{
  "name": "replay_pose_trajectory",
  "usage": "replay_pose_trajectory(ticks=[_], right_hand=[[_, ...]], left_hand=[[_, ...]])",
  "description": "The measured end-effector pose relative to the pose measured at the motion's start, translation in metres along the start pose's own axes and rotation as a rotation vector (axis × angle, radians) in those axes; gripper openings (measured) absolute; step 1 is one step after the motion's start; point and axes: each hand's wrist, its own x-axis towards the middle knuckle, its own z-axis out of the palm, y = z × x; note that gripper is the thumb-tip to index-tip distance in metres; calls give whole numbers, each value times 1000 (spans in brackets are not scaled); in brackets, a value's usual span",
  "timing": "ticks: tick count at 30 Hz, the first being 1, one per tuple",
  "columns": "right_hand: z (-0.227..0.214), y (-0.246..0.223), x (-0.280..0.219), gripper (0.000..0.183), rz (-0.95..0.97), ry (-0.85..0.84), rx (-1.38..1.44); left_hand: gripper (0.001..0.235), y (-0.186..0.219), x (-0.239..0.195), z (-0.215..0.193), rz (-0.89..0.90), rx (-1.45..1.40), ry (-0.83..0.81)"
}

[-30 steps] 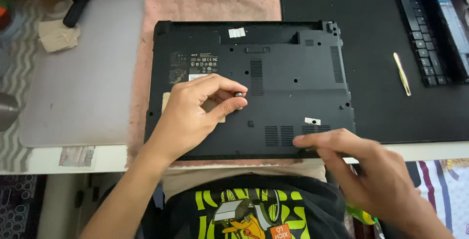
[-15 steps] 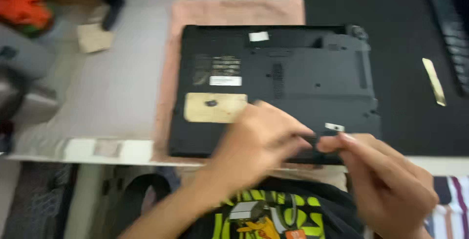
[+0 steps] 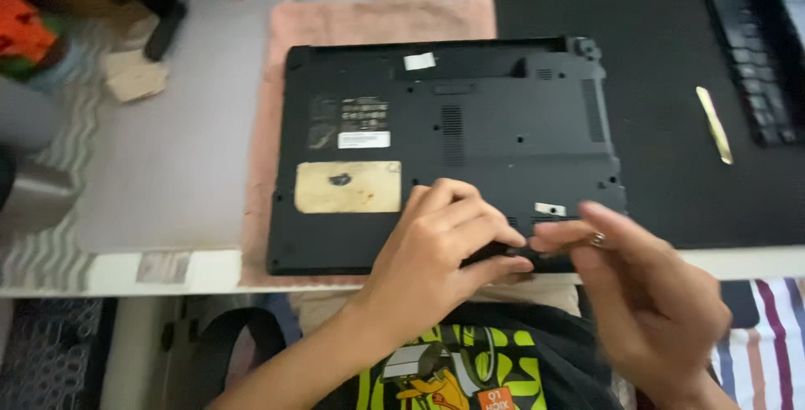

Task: The person uses a screwdriver to tighten several screws on the bottom panel of a laptop. The person holds the laptop steady with one hand while turning the screwdriver with the other, working across multiple screw holes on the device's underside.

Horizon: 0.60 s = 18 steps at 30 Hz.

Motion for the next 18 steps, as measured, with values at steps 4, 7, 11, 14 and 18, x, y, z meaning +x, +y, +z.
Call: replay_pose_trajectory(ticks=[4, 7, 11, 14, 18], right_hand=[[-4, -3, 8, 18, -37, -54, 15], [-4, 3, 11, 20, -128, -35, -55], [-9, 0, 13, 25, -132, -52, -129], [-11, -1, 14, 24, -188, -104, -128], [-10, 1, 13, 16, -194, -136, -31]], left_hand=[[24, 3, 0, 3, -32, 42, 5], [26, 5, -1, 9, -16, 93, 32], [24, 4, 2, 12, 35, 154, 67], [24, 5, 1, 14, 15, 142, 87], [24, 6, 1, 15, 19, 157, 82]])
